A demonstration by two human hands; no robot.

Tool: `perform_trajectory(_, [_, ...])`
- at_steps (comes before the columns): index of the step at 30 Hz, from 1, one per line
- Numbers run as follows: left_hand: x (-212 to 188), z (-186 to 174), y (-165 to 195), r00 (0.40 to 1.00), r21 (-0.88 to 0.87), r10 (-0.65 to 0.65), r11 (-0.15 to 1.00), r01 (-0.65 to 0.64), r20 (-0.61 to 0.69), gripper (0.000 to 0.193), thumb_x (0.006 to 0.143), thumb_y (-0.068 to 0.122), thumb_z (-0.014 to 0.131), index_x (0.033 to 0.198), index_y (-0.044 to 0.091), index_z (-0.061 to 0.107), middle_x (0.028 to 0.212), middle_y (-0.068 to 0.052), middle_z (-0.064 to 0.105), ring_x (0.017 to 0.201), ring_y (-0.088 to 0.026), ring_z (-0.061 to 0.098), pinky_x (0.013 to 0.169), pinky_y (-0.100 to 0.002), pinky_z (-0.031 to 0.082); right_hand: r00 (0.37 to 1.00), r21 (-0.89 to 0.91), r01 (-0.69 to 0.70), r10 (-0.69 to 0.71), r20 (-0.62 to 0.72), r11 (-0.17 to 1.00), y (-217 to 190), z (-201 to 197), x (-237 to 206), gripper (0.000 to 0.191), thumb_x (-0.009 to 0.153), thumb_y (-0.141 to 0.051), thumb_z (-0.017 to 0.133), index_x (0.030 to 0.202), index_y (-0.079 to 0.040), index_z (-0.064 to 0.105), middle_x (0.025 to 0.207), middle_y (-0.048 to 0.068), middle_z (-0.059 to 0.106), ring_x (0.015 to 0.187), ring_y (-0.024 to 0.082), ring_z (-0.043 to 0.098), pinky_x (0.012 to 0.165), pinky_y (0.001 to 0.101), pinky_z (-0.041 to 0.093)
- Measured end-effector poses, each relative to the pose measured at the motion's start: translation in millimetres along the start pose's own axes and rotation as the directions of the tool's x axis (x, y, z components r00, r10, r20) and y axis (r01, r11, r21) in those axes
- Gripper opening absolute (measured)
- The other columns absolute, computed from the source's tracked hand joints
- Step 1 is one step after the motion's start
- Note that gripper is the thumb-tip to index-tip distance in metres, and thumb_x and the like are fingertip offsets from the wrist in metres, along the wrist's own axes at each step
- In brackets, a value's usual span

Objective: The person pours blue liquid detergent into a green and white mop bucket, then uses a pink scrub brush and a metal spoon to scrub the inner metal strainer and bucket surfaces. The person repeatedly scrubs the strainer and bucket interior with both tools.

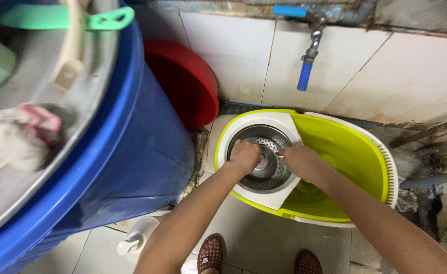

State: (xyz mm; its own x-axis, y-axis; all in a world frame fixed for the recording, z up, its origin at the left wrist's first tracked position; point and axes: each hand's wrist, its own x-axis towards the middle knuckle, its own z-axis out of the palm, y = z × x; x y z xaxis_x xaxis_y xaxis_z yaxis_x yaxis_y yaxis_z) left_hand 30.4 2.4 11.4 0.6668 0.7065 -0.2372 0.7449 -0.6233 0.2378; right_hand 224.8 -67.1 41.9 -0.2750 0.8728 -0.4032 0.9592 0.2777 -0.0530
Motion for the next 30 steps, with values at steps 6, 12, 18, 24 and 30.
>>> perform_trajectory(6, [23,44,-8,0.999,-0.073,-0.031,0.997,0.029,-0.031,0.013,0.086,0.021,0.071,0.088,0.014,0.082,0.094,-0.015,0.077,0.096,-0.026,0.074,0.101,-0.040,0.048,0.990,0.168,-0.134,0.138,-0.013,0.977,-22,20,-14,0.019,0.091,-0.008,0.060,0.104,-0.006,0.074,0.093,0.019,0.074,0.087,0.037,0.075,0.075,0.0471,0.060])
perform_trajectory(12, [16,48,-15,0.997,-0.086,0.042,0.995,-0.048,-0.070,0.012,0.084,0.021,0.072,0.083,0.014,0.082,0.088,-0.015,0.077,0.094,-0.027,0.072,0.100,-0.039,0.044,0.990,0.219,-0.099,0.117,-0.072,0.971,-34,21,-8,0.019,0.088,-0.006,0.061,0.104,-0.005,0.072,0.088,0.020,0.074,0.085,0.037,0.074,0.075,0.0472,0.060])
perform_trajectory(18, [14,46,-12,0.989,0.020,0.090,0.996,-0.088,-0.113,0.012,0.083,0.018,0.072,0.080,0.012,0.082,0.091,-0.014,0.077,0.098,-0.026,0.072,0.101,-0.039,0.043,0.989,0.190,-0.104,0.122,-0.085,0.976,-34,25,-22,0.014,0.086,-0.004,0.062,0.096,-0.003,0.072,0.086,0.020,0.073,0.084,0.037,0.074,0.074,0.0473,0.059])
perform_trajectory(24, [12,48,-15,0.994,-0.026,0.092,0.995,-0.093,-0.064,0.014,0.085,0.022,0.072,0.082,0.011,0.081,0.092,-0.013,0.077,0.102,-0.026,0.069,0.100,-0.039,0.042,0.972,0.266,-0.054,0.111,-0.207,0.963,-36,31,-16,0.013,0.089,-0.007,0.062,0.084,-0.002,0.073,0.082,0.020,0.073,0.081,0.038,0.073,0.073,0.0486,0.058])
perform_trajectory(30, [12,51,-18,0.988,-0.044,0.118,0.991,-0.123,-0.100,0.012,0.084,0.020,0.072,0.085,0.014,0.082,0.094,-0.012,0.076,0.103,-0.025,0.068,0.101,-0.039,0.041,0.981,0.189,-0.076,0.107,-0.164,0.979,-37,37,-18,0.012,0.084,-0.006,0.062,0.086,-0.002,0.073,0.085,0.021,0.072,0.080,0.037,0.074,0.071,0.0475,0.059])
